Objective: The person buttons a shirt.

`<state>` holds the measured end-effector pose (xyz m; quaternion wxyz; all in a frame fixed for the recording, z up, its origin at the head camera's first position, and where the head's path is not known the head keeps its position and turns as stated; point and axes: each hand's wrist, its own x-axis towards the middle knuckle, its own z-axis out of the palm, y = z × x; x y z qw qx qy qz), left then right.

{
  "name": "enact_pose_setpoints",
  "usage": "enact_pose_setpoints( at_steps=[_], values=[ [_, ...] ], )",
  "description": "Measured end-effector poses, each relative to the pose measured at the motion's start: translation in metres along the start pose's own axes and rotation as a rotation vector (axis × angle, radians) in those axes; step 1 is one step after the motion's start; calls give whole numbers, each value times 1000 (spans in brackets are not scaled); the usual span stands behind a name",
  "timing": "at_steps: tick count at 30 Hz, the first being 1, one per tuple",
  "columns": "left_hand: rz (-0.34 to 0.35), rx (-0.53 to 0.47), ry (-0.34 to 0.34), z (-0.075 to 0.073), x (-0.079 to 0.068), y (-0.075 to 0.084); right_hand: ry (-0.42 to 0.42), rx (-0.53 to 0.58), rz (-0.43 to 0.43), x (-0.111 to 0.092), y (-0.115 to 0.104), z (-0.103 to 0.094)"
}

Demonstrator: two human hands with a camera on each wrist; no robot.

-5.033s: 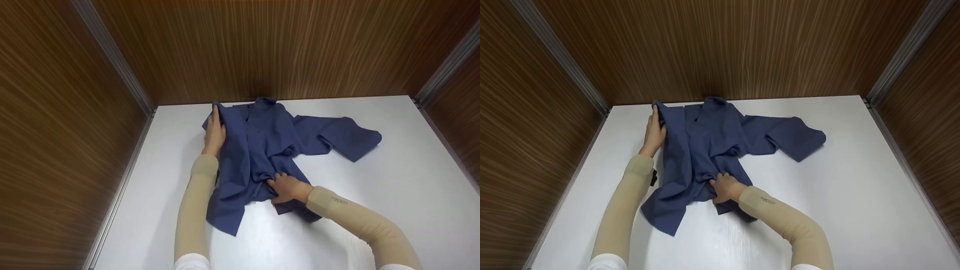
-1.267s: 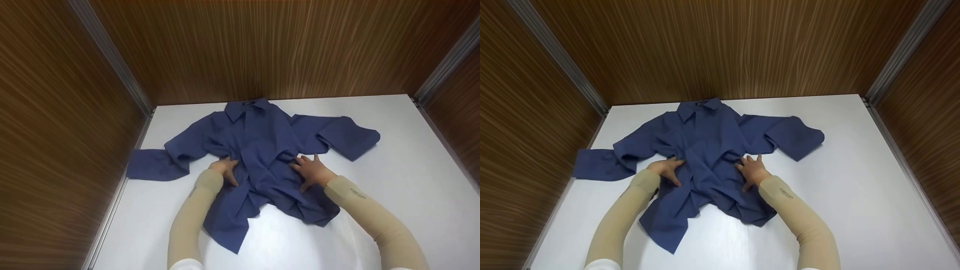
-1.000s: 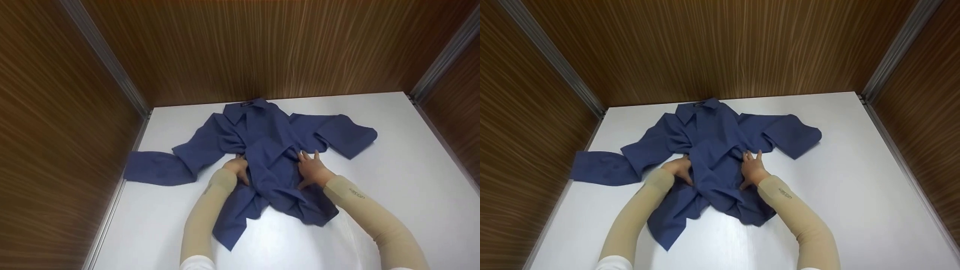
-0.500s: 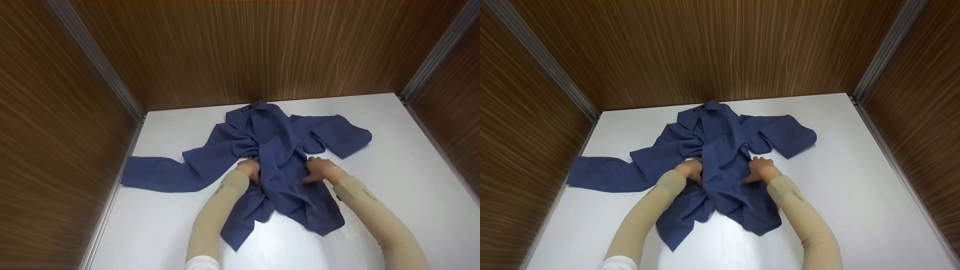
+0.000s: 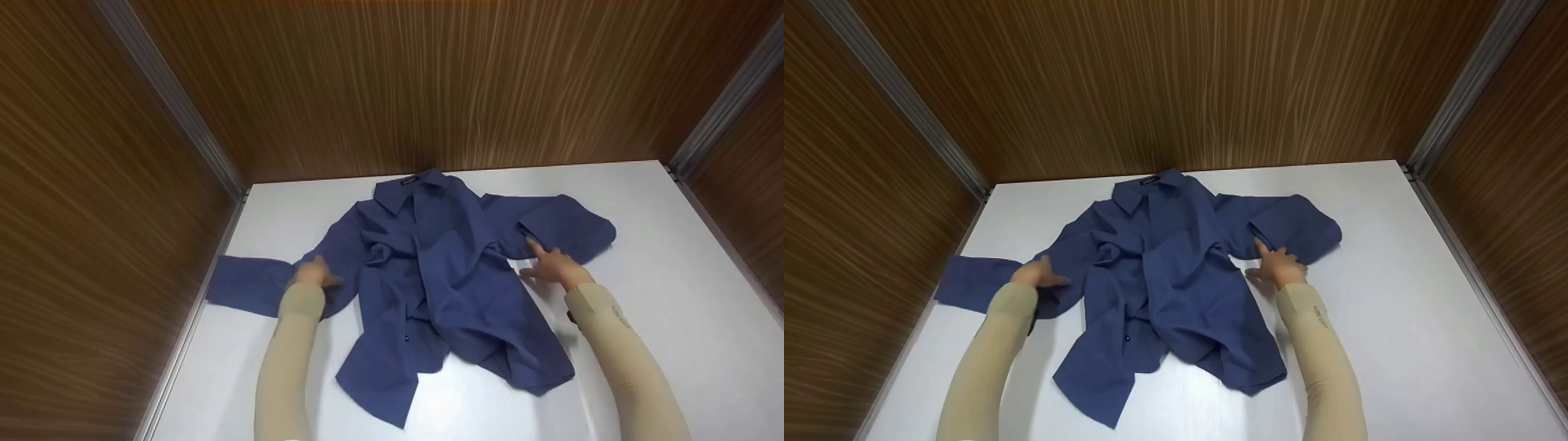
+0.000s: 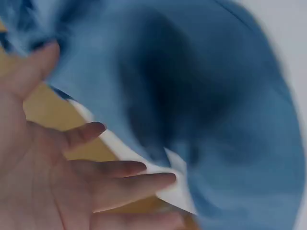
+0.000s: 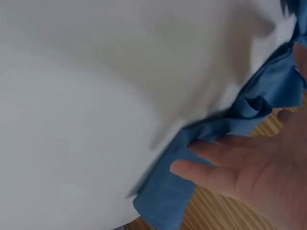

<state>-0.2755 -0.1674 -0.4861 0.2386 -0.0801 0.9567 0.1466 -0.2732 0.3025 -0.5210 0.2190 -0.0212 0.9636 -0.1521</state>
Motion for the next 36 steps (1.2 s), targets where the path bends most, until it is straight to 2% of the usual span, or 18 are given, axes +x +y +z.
enact_pose_setpoints(
  at_steps=[1,3,6,13,15,18,21,25,29,33,36],
  values=[
    [-25,-16,-25,-1,-4,-7,-16,-14,6,2,-1,2],
    [-30,-11,-70,4,-5,-16,-26,-54,26,5,-5,4],
    [-13,-11,-108,10,3,-15,-27,-85,45,9,-10,4],
    [65,3,-136,15,17,25,-16,6,108,-1,8,-1],
    [113,16,-153,18,22,33,-15,31,131,-5,14,-1],
    [232,55,-182,23,32,42,-30,53,156,-10,22,0],
    [293,75,-175,27,42,45,-47,61,162,-11,27,-3],
    [268,78,-129,25,53,40,-48,74,144,-4,28,-10],
    [247,59,-54,22,58,32,2,70,151,0,28,-13],
    [196,69,-10,22,50,28,131,-72,116,5,21,-7],
    [138,79,26,19,36,33,262,-196,9,8,8,-2]
  ],
)
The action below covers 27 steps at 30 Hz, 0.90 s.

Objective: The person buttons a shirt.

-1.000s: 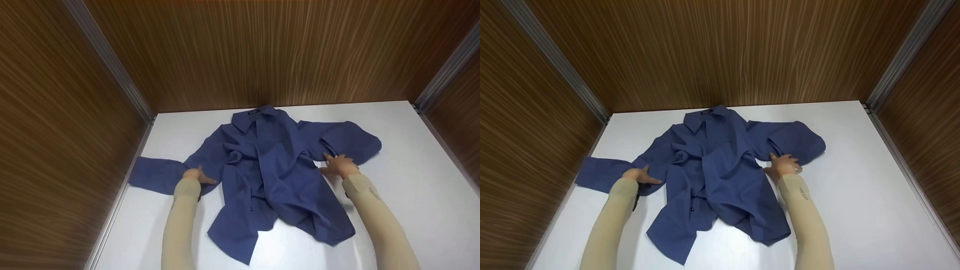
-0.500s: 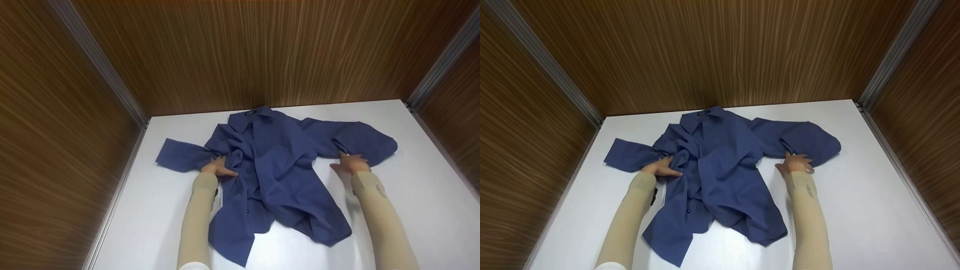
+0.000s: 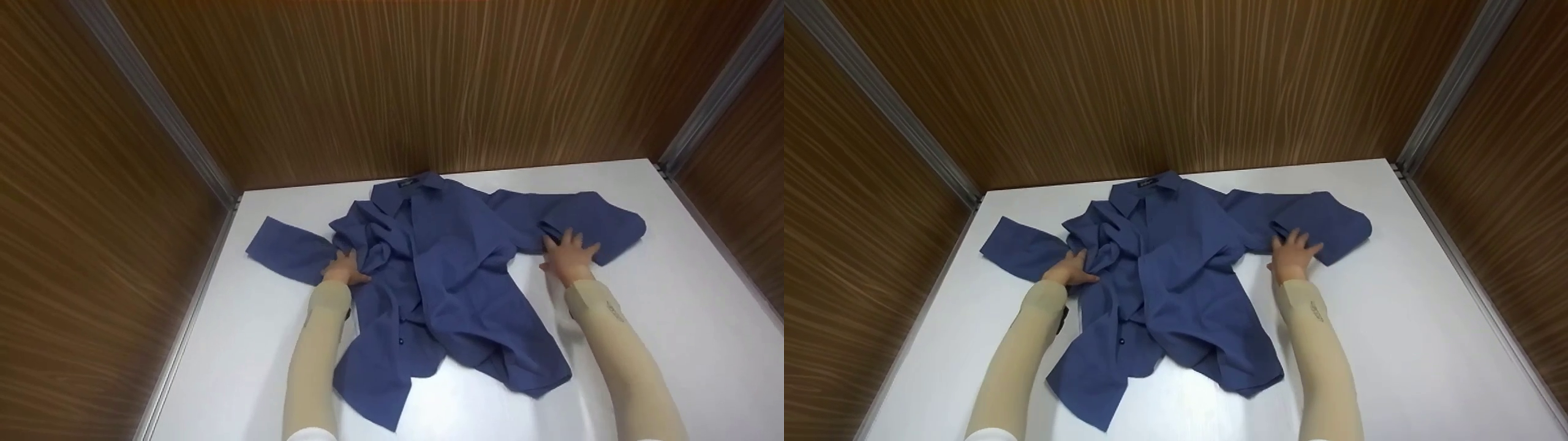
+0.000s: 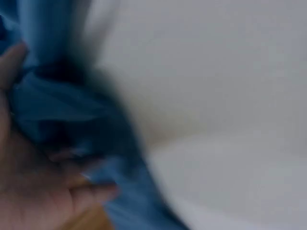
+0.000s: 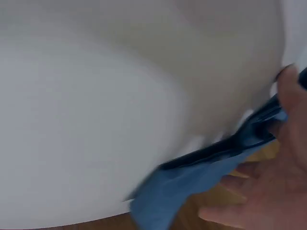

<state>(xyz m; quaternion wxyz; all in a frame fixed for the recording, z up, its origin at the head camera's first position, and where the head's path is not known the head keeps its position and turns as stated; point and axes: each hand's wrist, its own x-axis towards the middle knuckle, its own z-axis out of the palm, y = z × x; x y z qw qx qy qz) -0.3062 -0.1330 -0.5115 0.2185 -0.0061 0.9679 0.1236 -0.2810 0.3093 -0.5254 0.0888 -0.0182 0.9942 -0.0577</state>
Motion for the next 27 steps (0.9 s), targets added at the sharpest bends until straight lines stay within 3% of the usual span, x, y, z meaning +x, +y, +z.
enact_pose_setpoints(
  at_steps=[2,5,8,10,12,16,22,27],
  values=[
    [-17,12,22,-3,-11,7,82,4,-123,-1,-14,1],
    [33,50,-4,-4,-28,21,143,57,-368,-4,-39,3],
    [113,98,-112,3,-43,34,106,42,-575,-10,-64,7],
    [153,146,-181,9,-49,39,17,-7,-617,-12,-77,11],
    [168,191,-206,16,-49,40,-96,-42,-566,-13,-86,15],
    [184,234,-173,22,-40,35,-255,-92,-373,-13,-100,19],
    [192,195,-126,17,-21,33,-320,-97,-150,-5,-122,16],
    [140,239,-81,14,-12,40,-309,-95,-79,6,-131,12]
  ],
)
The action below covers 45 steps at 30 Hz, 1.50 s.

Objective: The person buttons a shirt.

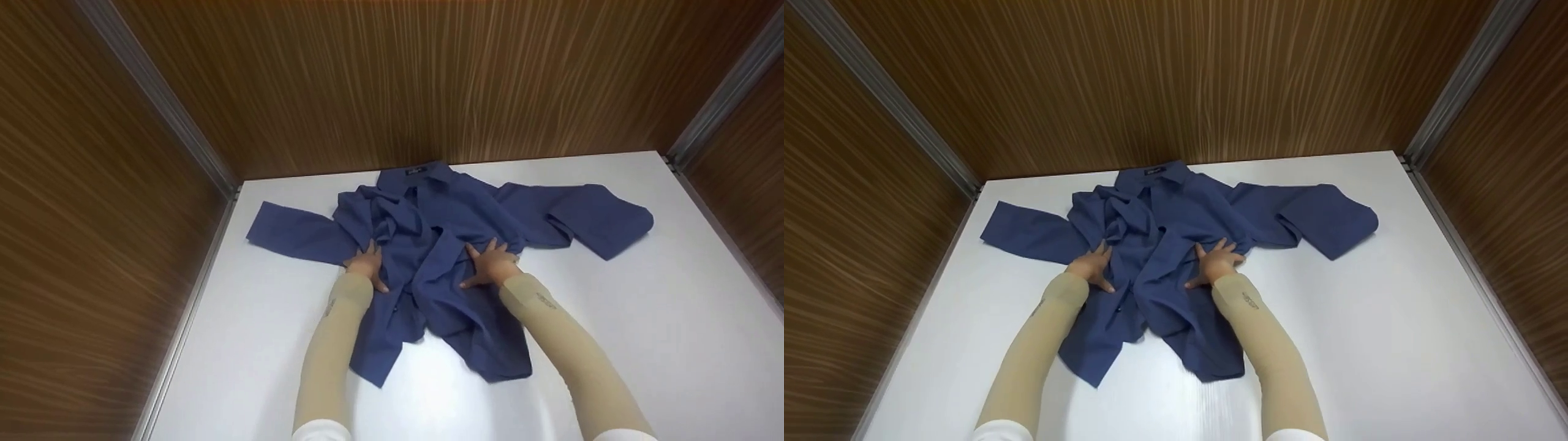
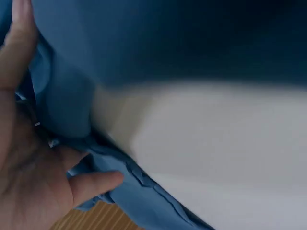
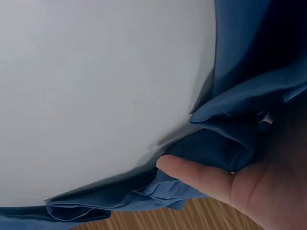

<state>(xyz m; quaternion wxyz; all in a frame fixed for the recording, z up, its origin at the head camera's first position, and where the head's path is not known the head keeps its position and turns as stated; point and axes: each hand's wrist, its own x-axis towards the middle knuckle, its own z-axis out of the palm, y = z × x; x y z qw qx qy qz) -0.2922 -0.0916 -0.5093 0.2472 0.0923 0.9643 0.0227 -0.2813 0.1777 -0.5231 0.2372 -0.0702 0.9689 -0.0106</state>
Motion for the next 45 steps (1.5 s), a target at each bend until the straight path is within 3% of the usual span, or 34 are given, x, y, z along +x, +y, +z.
enact_pose_setpoints(
  at_steps=[3,6,9,11,12,15,18,21,25,27,29,32,35,38,41,45],
  values=[
    [-31,84,59,0,-4,3,73,-18,-25,2,0,-1],
    [-23,106,159,9,-18,3,236,-69,-122,-5,3,7],
    [19,31,209,20,-43,-8,424,-64,-267,-25,11,20],
    [48,-55,157,27,-65,-21,495,-29,-372,-44,20,26],
    [54,-91,119,29,-75,-27,493,-2,-421,-54,26,29],
    [62,-176,2,33,-100,-44,370,65,-520,-79,42,33],
    [98,-214,-40,40,-114,-53,198,101,-531,-103,55,41],
    [184,-226,6,49,-122,-53,126,70,-524,-118,58,50],
    [333,-149,146,62,-133,-43,104,-9,-519,-130,54,62],
    [381,-98,184,67,-137,-38,91,-35,-515,-134,51,66],
    [379,-59,158,69,-142,-34,80,-49,-519,-138,49,70],
    [314,-57,73,69,-146,-32,98,-50,-548,-143,46,75],
    [299,-132,23,65,-148,-32,224,-67,-629,-146,47,79],
    [385,-282,55,53,-151,-30,412,3,-696,-146,48,75],
    [476,-441,155,33,-157,-26,596,207,-700,-147,47,58],
    [515,-665,339,4,-168,-21,825,519,-610,-155,43,21]
  ],
)
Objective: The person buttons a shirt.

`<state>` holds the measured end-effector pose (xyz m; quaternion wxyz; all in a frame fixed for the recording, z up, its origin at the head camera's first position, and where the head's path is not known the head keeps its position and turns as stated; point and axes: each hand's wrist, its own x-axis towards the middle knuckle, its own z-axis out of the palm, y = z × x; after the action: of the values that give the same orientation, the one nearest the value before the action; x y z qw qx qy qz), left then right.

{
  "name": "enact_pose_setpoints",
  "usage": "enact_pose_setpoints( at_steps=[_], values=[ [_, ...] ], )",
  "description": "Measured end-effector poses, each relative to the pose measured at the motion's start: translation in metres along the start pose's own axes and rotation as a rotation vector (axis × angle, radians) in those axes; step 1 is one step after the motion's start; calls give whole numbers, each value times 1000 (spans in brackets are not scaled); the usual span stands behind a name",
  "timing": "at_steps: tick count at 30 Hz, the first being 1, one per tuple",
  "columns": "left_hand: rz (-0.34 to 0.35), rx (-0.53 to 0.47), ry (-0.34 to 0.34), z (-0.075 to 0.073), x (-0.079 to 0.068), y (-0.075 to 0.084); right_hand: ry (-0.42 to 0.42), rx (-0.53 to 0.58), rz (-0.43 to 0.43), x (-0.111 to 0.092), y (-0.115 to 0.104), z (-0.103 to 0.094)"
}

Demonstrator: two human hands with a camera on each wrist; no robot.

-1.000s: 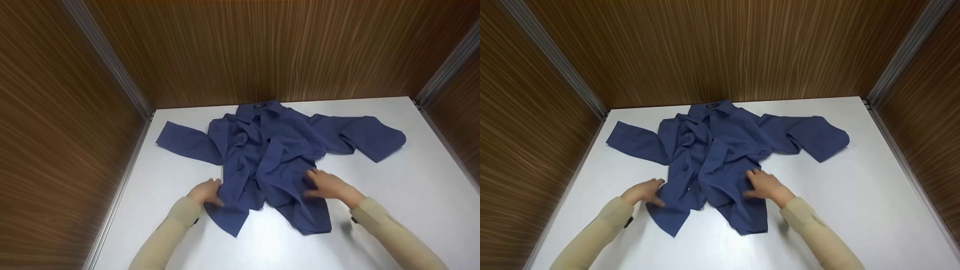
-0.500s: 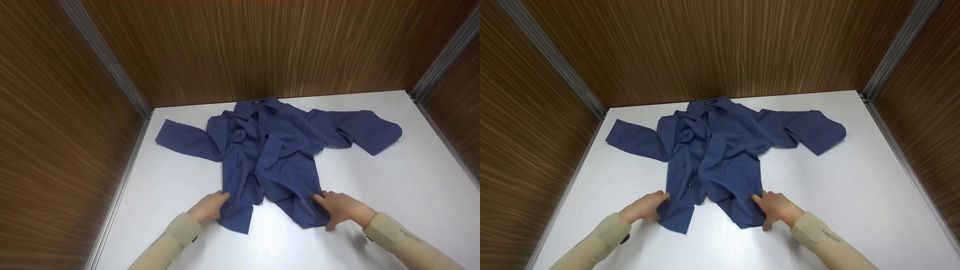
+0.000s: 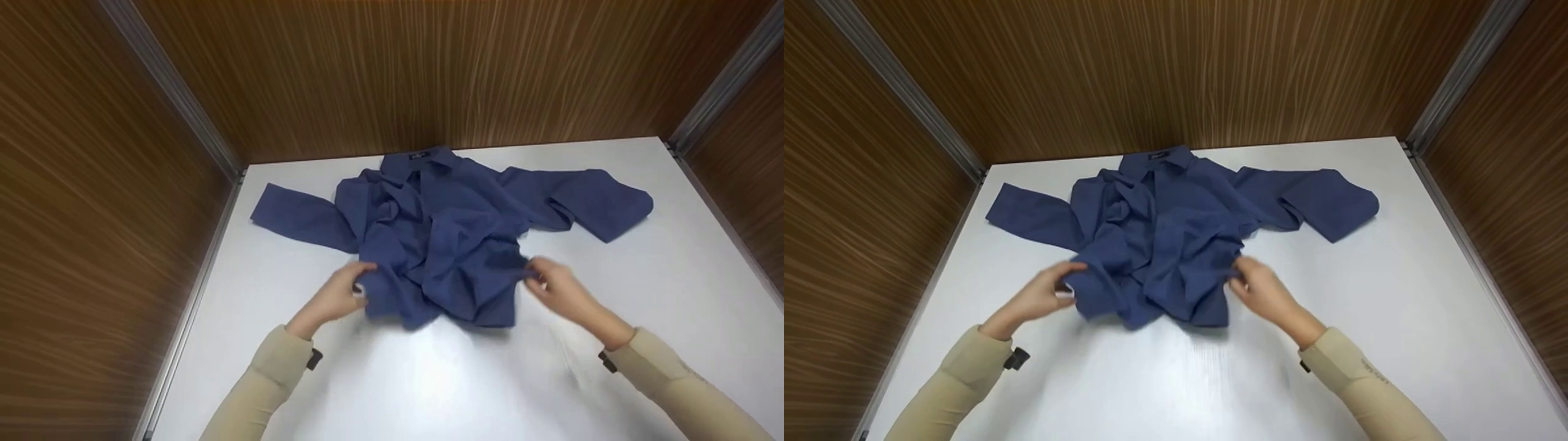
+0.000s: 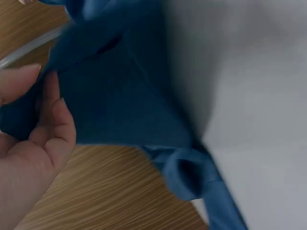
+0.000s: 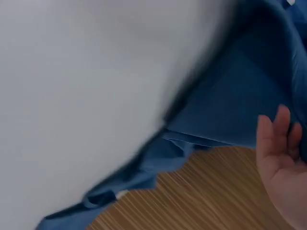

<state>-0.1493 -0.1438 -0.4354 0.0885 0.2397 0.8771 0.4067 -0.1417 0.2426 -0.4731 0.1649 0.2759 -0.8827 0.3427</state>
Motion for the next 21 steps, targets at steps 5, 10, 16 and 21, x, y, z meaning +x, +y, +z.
enact_pose_setpoints(
  at_steps=[5,10,16,21],
  values=[
    [33,-281,237,-18,4,24,261,174,128,24,-20,-33],
    [-2,-276,205,-20,-2,25,291,61,66,27,-23,-48],
    [-125,156,-251,-2,-18,-4,-91,-254,-19,0,-7,-32],
    [-337,486,-449,30,-33,-23,-266,-618,-157,-32,8,4]
  ],
)
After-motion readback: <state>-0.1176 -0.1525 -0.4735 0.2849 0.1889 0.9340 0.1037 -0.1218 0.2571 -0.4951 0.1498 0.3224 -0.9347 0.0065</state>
